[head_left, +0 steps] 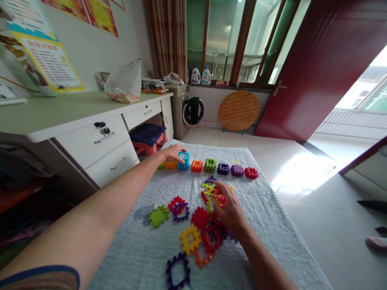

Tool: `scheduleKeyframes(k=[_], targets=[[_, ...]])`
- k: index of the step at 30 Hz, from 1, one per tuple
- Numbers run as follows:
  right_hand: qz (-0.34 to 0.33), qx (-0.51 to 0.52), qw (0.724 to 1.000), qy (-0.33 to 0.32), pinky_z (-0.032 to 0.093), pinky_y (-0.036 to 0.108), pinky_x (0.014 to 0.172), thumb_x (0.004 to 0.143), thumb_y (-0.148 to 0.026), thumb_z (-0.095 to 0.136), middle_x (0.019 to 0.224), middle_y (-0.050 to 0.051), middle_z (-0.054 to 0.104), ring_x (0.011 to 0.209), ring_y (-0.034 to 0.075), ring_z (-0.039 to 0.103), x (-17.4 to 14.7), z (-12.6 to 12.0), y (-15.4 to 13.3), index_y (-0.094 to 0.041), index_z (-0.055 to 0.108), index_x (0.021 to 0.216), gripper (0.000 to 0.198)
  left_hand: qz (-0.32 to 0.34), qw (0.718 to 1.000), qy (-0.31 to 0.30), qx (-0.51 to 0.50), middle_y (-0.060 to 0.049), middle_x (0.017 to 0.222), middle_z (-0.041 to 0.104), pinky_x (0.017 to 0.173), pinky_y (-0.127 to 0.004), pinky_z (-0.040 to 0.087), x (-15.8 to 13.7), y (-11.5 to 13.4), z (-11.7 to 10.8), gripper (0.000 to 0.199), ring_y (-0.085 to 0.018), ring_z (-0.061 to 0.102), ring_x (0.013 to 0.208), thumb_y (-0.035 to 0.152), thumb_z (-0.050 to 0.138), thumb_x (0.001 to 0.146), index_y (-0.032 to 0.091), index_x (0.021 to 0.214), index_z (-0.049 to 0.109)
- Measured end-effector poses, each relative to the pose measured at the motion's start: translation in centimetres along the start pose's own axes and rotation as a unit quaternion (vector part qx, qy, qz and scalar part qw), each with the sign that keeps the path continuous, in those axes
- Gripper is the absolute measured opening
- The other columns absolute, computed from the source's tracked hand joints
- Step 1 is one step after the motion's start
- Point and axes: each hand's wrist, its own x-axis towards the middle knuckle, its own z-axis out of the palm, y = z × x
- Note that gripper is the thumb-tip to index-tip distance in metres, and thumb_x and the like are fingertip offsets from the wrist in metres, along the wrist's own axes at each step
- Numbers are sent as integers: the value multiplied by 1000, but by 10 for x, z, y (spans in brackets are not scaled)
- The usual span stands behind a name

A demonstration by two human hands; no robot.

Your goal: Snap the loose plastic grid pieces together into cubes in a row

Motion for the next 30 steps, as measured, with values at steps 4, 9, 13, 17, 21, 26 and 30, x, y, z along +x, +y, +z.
scheduleKeyframes(k=[4, 9, 13, 17, 21, 26, 30], targets=[[4, 2, 1000, 0, 50, 40, 87, 75, -11, 50, 105, 7, 61, 94, 21, 60, 0, 0, 0, -22, 47, 122, 49, -8, 1000, -22, -2, -10, 125, 54, 99, -38, 33, -1, 2, 2, 74, -31, 46, 115, 49, 74, 55, 21, 121, 55], [3, 1, 1000, 2, 51, 40, 86, 75, -11, 50, 105, 7, 61, 93, 21, 60, 0, 0, 0, -22, 46, 123, 49, 8, 1000, -20, 13, -10, 125, 55, 99, -39, 33, 4, 2, 4, 76, -32, 45, 117, 45, 77, 50, 20, 118, 56], [5, -3, 1000, 3, 51, 41, 86, 75, -12, 50, 106, 8, 60, 93, 21, 60, 1, 0, 2, -21, 46, 123, 49, 16, 999, -34, 29, -8, 117, 61, 98, -36, 34, 7, 4, 4, 65, -30, 51, 111, 38, 75, 55, 18, 115, 59], [3, -3, 1000, 6, 51, 40, 86, 75, -11, 51, 105, 8, 60, 93, 21, 59, 1, -1, 3, -22, 46, 123, 49, 9, 998, -46, 31, -7, 115, 63, 94, -33, 38, 9, 6, 2, 66, -28, 54, 107, 36, 75, 55, 18, 116, 58], [6, -3, 1000, 8, 50, 39, 86, 75, -10, 50, 105, 7, 60, 93, 20, 59, 1, -2, 2, -22, 46, 123, 50, 1, 998, -55, 37, -7, 115, 63, 93, -32, 40, 8, 8, 0, 66, -28, 55, 106, 36, 75, 55, 17, 117, 58], [25, 11, 999, 18, 49, 39, 86, 75, -11, 50, 105, 6, 61, 91, 19, 59, 3, -7, 4, -22, 48, 121, 47, -11, 998, -41, 46, -9, 120, 59, 97, -35, 37, 1, 13, -3, 71, -30, 51, 112, 37, 75, 55, 17, 120, 56], [75, 41, 993, 79, 50, 38, 82, 77, -18, 52, 102, 6, 63, 87, 18, 60, 8, -14, 11, -22, 50, 119, 43, -28, 997, 38, 54, -14, 136, 43, 104, -46, 29, -13, 25, -5, 87, -37, 37, 125, 45, 76, 54, 18, 131, 46]])
